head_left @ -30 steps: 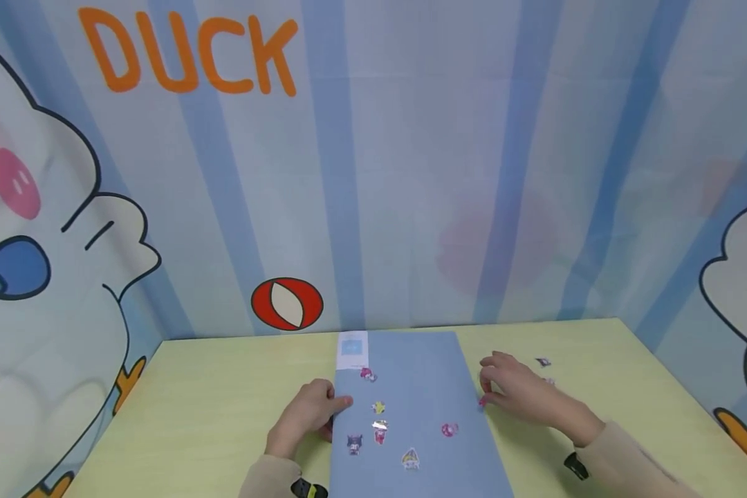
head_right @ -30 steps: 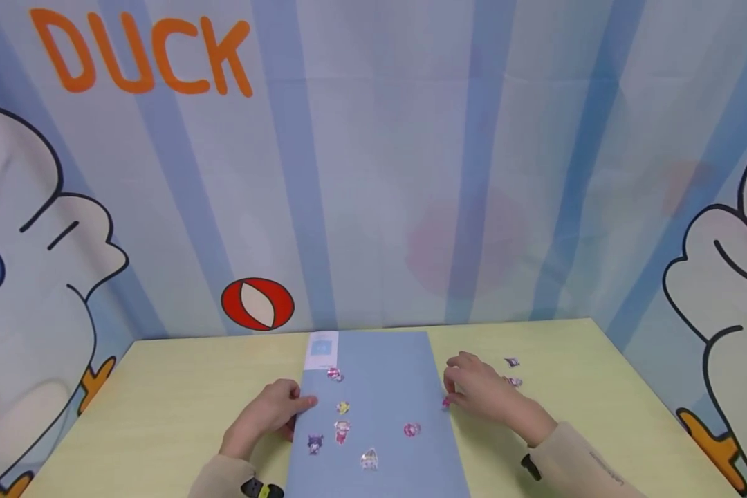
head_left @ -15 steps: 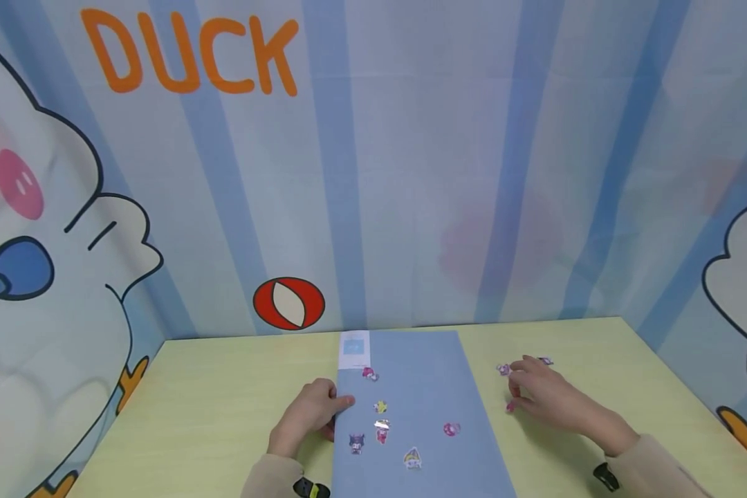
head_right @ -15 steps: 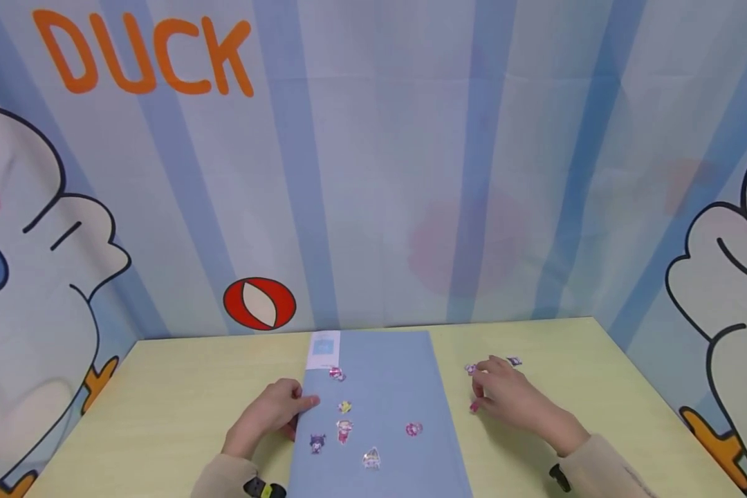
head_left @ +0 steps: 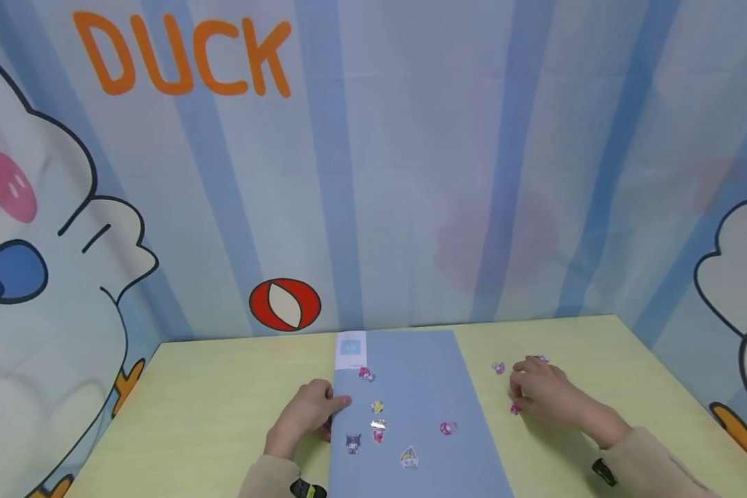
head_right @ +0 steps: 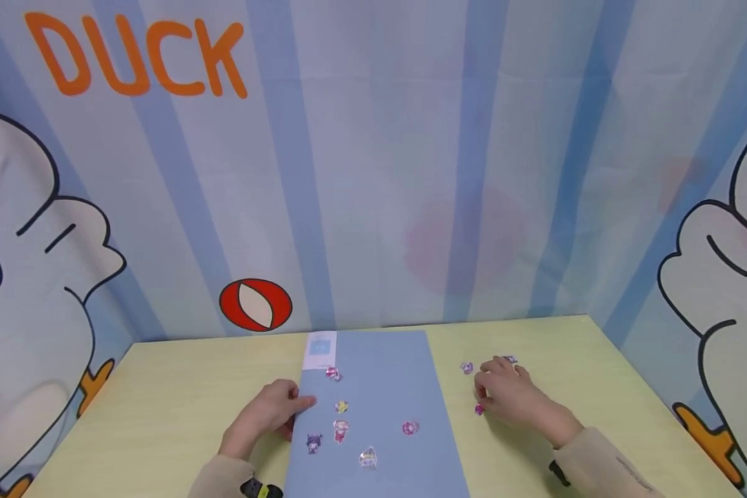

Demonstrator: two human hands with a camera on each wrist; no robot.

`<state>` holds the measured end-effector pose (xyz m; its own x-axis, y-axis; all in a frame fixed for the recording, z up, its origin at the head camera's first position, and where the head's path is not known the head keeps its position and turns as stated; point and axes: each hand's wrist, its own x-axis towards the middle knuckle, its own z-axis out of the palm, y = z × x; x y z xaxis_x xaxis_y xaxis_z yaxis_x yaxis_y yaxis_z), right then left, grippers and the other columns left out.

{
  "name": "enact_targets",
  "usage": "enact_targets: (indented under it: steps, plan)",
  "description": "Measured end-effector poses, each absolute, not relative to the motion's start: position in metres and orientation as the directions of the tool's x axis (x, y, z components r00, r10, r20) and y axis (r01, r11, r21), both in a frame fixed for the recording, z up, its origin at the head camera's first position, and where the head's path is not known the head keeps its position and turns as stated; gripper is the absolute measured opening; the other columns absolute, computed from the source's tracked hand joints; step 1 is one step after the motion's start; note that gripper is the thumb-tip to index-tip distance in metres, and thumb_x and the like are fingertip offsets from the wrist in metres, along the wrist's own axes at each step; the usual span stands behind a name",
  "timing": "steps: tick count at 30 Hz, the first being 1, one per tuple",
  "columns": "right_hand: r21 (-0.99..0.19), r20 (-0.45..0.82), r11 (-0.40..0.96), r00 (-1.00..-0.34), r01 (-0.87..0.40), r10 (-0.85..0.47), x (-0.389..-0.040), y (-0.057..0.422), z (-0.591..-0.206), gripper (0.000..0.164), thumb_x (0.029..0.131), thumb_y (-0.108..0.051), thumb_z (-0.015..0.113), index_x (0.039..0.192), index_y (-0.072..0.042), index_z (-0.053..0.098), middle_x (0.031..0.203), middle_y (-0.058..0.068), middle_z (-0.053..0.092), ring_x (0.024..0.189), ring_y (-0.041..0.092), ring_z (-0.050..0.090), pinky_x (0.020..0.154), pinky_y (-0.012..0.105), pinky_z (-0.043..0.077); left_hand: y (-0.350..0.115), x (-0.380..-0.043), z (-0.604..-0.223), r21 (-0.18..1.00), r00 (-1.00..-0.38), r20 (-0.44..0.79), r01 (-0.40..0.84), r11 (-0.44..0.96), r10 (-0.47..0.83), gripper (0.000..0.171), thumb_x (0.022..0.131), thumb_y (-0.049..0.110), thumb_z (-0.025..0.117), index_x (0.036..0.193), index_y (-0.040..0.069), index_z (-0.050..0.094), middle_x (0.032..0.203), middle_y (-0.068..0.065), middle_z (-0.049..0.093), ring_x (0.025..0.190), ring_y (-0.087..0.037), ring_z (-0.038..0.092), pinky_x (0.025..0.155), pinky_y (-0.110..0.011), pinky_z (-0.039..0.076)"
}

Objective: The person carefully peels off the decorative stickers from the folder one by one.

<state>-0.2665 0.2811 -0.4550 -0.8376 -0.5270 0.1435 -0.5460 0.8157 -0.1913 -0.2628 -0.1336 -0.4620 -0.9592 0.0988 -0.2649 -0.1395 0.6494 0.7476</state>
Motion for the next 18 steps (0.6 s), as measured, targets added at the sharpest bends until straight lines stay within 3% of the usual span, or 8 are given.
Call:
enact_targets:
  steps: [5, 18]
  plan:
    - [-0.203, 0.091, 0.839, -0.863, -0.504, -0.497, -0.2676, 0.2782, -0.4572, 0.029, 0.084, -0.007, 0.075, 0.074, -0.024, 0.053, 0.117, 0.014, 0.058, 0.125, 0.056, 0.038, 0.09, 0.079, 0.028, -0.1345, -0.2634, -0.4642, 0.751, -0.96, -0.258, -0.128, 0.648, 0.109, 0.024, 0.096, 0.022, 0.064, 0.088, 0.001, 0.055, 0.071, -0.008, 0.062, 0.055, -0.017, 0.063, 0.052, -0.028, 0.053]
    - [-0.169, 0.087, 0.865, -0.882, -0.472, -0.464, -0.2688, 0.274, -0.4566, 0.024, 0.084, -0.008, 0.075, 0.078, -0.022, 0.055, 0.12, 0.018, 0.057, 0.125, 0.057, 0.038, 0.093, 0.078, 0.027, -0.1348, -0.2638, -0.4657, 0.749, -0.959, -0.261, -0.132, 0.649, 0.107, 0.024, 0.096, 0.022, 0.064, 0.088, 0.002, 0.055, 0.071, -0.008, 0.061, 0.056, -0.017, 0.062, 0.052, -0.028, 0.053]
